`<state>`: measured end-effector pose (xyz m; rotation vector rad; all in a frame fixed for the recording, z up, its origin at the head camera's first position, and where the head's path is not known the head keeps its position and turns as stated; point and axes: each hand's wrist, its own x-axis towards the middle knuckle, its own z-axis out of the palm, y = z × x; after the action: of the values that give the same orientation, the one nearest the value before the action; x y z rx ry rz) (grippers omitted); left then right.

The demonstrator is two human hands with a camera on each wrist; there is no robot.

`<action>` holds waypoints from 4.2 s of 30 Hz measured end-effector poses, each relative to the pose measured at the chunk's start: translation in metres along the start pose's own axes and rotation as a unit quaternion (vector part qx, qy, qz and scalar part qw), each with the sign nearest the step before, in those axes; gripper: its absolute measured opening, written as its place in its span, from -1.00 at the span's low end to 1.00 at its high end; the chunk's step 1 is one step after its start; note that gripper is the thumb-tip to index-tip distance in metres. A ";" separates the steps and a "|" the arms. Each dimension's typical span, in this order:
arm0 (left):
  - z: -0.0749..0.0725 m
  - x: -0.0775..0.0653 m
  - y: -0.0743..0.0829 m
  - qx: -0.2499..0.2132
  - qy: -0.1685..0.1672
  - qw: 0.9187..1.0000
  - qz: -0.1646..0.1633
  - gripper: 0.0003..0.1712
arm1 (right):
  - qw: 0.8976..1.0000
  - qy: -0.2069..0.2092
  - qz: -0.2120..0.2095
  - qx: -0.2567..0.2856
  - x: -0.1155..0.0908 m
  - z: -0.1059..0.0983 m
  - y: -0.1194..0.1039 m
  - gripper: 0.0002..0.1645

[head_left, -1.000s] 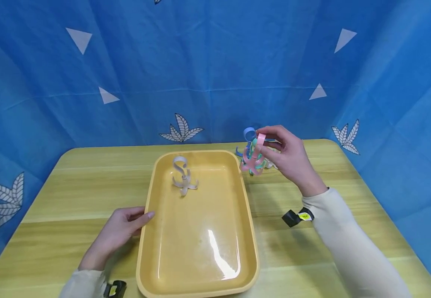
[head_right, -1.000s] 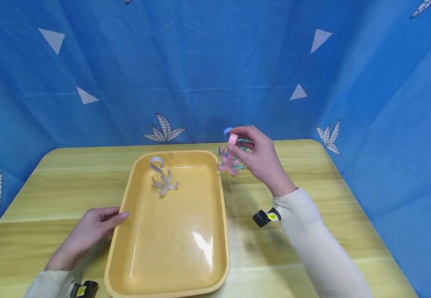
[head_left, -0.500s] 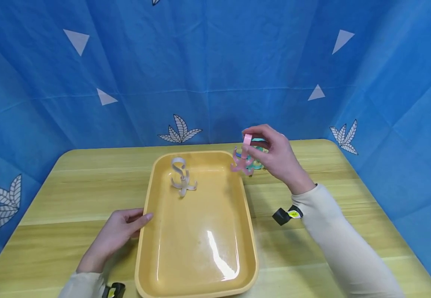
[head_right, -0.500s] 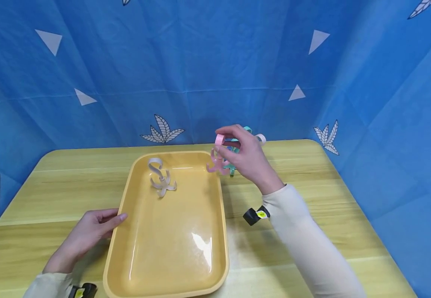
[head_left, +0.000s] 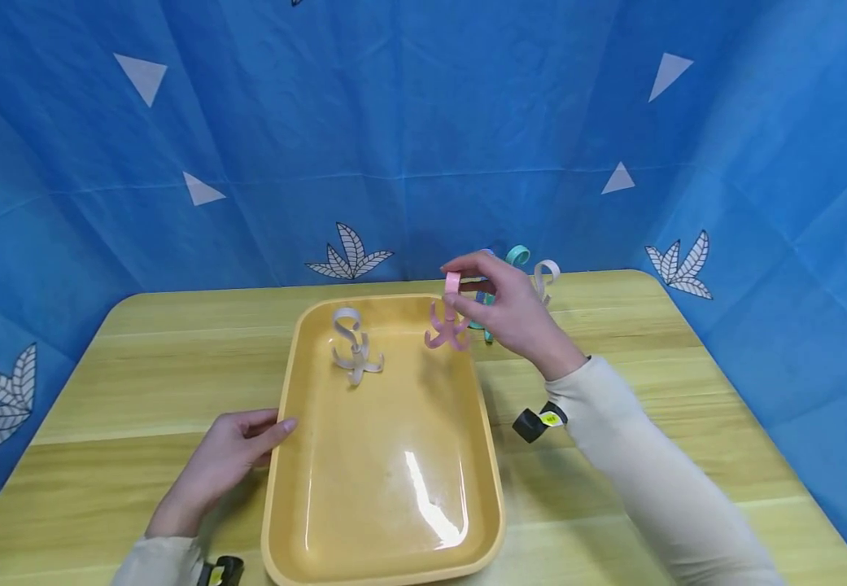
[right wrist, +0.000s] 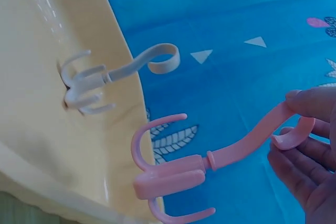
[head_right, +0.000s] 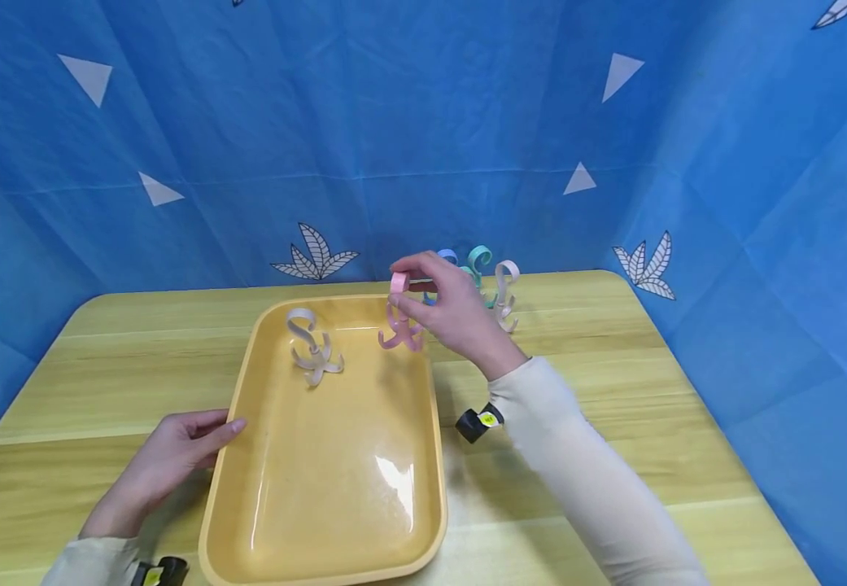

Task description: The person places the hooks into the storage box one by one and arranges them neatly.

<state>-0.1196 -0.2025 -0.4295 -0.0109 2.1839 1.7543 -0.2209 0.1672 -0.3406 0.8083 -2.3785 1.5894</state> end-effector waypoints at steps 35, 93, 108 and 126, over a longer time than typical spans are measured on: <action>0.003 0.001 0.000 0.008 0.015 1.000 0.000 -0.37 | 0.994 -0.081 0.065 -0.016 0.009 0.046 0.034 -0.62; 0.002 0.004 0.001 -0.005 0.000 1.000 -0.002 -0.38 | 0.994 -0.051 0.076 -0.058 -0.018 -0.030 0.025 -0.57; 0.002 0.003 -0.004 0.032 0.000 0.999 0.000 -0.43 | 0.992 0.001 0.111 -0.063 -0.035 -0.052 0.037 -0.64; 0.001 0.001 -0.003 0.006 -0.008 1.000 -0.005 -0.40 | 0.981 0.174 0.076 -0.035 -0.041 -0.076 0.061 -0.67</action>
<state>-0.1200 -0.2024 -0.4328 -0.0058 2.1787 1.7302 -0.2303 0.2666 -0.3748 0.3078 -2.2671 1.5414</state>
